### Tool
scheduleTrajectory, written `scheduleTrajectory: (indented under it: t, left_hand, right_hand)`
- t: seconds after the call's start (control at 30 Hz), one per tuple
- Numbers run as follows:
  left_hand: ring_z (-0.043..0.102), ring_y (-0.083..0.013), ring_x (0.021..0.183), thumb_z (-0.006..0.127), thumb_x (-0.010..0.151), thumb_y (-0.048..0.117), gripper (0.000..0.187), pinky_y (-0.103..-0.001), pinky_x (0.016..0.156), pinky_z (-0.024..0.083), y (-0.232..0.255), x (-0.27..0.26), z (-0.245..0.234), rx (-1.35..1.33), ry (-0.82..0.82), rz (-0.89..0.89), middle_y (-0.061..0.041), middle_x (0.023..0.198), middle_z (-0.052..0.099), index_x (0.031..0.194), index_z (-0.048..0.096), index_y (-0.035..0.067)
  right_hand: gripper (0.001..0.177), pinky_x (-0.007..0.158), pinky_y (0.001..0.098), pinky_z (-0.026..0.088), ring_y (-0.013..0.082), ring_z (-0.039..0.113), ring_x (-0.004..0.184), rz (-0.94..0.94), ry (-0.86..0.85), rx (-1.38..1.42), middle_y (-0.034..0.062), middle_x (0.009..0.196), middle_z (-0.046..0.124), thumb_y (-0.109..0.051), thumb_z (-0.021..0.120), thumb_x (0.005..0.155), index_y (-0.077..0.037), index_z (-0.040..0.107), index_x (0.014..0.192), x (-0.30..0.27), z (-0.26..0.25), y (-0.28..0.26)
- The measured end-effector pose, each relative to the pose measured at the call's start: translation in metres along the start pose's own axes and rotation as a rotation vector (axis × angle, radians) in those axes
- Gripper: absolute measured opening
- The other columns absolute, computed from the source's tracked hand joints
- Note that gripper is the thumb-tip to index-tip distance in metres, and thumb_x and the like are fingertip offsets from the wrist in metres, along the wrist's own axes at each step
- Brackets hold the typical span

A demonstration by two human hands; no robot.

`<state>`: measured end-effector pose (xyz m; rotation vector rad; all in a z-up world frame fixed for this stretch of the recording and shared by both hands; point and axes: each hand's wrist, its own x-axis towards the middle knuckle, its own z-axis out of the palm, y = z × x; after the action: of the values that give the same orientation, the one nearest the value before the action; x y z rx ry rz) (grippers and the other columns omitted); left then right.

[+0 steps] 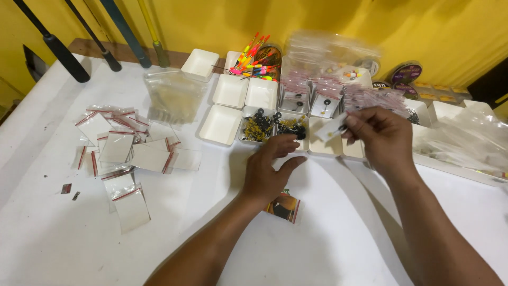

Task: Picking up small fishing tackle components and placing them into small plastic bags for individual sale

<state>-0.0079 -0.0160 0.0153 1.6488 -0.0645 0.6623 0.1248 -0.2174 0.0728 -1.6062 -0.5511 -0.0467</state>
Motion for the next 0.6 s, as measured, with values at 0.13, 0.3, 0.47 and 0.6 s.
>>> scheduleTrajectory:
  t: [0.13, 0.3, 0.47, 0.6]
  left_hand:
    - [0.076, -0.028, 0.095, 0.079, 0.093, 0.016, 0.035, -0.04, 0.086, 0.064, 0.004, 0.002, -0.001, 0.064, 0.119, 0.075, -0.009, 0.105, 0.077, 0.126, 0.067, 0.013]
    - [0.076, -0.0244, 0.081, 0.072, 0.1, 0.015, 0.022, -0.037, 0.074, 0.064, 0.008, 0.006, -0.007, 0.179, 0.28, 0.203, -0.007, 0.099, 0.077, 0.121, 0.067, 0.011]
    - [0.075, -0.0227, 0.077, 0.068, 0.101, 0.014, 0.018, -0.036, 0.07, 0.064, 0.008, 0.01, -0.01, 0.196, 0.358, 0.207, -0.005, 0.1, 0.077, 0.119, 0.066, 0.011]
    - [0.075, -0.0236, 0.076, 0.065, 0.103, 0.016, 0.016, -0.037, 0.069, 0.064, 0.006, 0.011, -0.012, 0.197, 0.364, 0.185, -0.007, 0.101, 0.077, 0.118, 0.066, 0.01]
  right_hand:
    - [0.012, 0.067, 0.0301, 0.06, 0.0209, 0.068, 0.077, -0.095, -0.003, -0.156, 0.0158, 0.084, 0.063, 0.009, 0.072, 0.1, 0.012, 0.065, 0.109, 0.038, -0.003, -0.007]
    - [0.014, 0.065, 0.0317, 0.057, 0.024, 0.07, 0.077, -0.219, -0.088, -0.467, 0.0188, 0.087, 0.067, 0.007, 0.074, 0.1, 0.006, 0.066, 0.111, 0.077, -0.01, 0.018]
    - [0.017, 0.066, 0.0346, 0.056, 0.0262, 0.073, 0.078, -0.269, -0.113, -0.813, 0.0096, 0.088, 0.074, 0.0, 0.077, 0.093, -0.009, 0.074, 0.106, 0.093, -0.009, 0.04]
    - [0.013, 0.072, 0.0382, 0.056, 0.0279, 0.072, 0.082, -0.238, -0.132, -0.925, 0.0061, 0.088, 0.075, -0.01, 0.079, 0.092, -0.014, 0.075, 0.104, 0.089, -0.004, 0.05]
